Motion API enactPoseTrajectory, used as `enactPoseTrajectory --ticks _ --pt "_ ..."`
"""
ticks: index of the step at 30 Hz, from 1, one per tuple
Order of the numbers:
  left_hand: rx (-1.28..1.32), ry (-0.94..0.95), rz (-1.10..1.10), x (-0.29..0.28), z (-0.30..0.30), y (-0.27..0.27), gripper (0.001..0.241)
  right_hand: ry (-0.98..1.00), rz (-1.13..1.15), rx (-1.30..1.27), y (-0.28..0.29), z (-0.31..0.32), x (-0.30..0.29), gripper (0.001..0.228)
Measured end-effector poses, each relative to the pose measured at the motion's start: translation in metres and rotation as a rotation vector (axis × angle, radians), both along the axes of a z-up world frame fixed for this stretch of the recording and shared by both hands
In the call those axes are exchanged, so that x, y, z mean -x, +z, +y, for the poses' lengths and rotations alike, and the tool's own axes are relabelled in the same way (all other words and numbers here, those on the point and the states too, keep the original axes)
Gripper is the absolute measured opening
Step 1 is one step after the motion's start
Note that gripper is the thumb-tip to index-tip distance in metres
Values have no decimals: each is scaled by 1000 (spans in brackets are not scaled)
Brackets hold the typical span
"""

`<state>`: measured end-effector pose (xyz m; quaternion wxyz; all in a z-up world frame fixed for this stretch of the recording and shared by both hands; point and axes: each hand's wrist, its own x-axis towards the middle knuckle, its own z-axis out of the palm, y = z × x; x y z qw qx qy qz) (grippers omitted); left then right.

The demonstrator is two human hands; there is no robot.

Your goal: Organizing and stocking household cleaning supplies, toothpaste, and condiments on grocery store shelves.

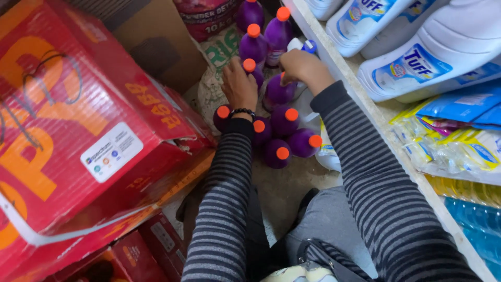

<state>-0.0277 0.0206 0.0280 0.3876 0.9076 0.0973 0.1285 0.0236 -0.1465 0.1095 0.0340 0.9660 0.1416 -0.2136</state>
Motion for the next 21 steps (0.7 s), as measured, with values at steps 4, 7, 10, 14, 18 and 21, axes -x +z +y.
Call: enactPoseTrajectory --ticks 4,7,10,14,18,21 --pt "13 -58 -41 14 -17 45 28 137 -17 -141 -30 -21 -7 55" --pt "9 -259 272 15 -32 11 34 14 34 -149 -11 -20 8 61" --pt "-32 -370 399 10 -34 -18 44 94 -125 -248 -31 -27 7 43" --pt "-73 -428 603 8 -36 -30 43 67 -266 -324 -51 -23 7 31" --pt "309 -400 673 -16 -51 -93 46 74 -350 -374 -46 -13 8 29" --pt "334 -419 491 -38 -65 -157 47 73 -345 -396 -49 -18 5 27"
